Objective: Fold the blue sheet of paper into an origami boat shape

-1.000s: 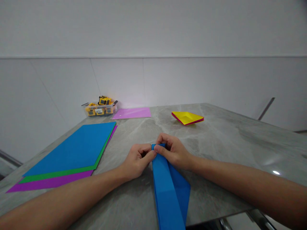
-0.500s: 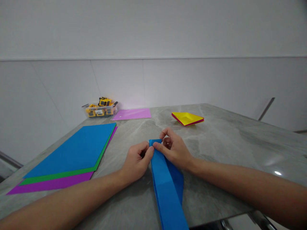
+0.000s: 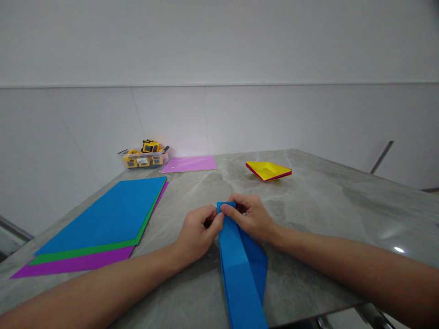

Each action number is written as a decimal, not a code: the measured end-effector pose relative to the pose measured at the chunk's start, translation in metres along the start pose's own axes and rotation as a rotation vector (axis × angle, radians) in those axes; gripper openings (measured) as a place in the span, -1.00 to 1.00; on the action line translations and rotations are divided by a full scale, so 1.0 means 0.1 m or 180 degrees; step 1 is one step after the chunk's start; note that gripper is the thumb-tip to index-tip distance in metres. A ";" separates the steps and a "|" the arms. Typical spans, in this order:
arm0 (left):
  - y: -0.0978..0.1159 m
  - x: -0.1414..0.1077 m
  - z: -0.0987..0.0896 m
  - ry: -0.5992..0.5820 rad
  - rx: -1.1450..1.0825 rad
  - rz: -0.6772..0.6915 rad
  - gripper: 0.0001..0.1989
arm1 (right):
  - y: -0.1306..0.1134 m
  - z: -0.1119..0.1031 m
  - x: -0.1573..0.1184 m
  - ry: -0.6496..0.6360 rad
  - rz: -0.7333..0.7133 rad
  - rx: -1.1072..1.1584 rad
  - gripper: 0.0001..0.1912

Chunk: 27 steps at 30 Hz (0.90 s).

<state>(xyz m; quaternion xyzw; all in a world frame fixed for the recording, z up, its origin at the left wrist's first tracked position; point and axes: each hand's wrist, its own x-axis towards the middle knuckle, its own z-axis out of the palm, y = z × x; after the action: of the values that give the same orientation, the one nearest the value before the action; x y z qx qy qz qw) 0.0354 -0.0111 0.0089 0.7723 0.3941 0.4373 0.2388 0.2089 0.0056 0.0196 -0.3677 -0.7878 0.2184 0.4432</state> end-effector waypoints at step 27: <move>-0.03 0.00 -0.02 -0.0738 -0.1796 -0.0824 -0.60 | -0.08 -0.01 -0.06 -0.0376 -0.0595 -0.0005 -0.66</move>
<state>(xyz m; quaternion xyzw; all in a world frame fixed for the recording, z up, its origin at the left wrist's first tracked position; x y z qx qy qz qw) 0.0324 -0.0090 0.0082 0.6637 0.3226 0.4045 0.5402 0.2083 -0.0041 0.0225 -0.2795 -0.8436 0.1969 0.4141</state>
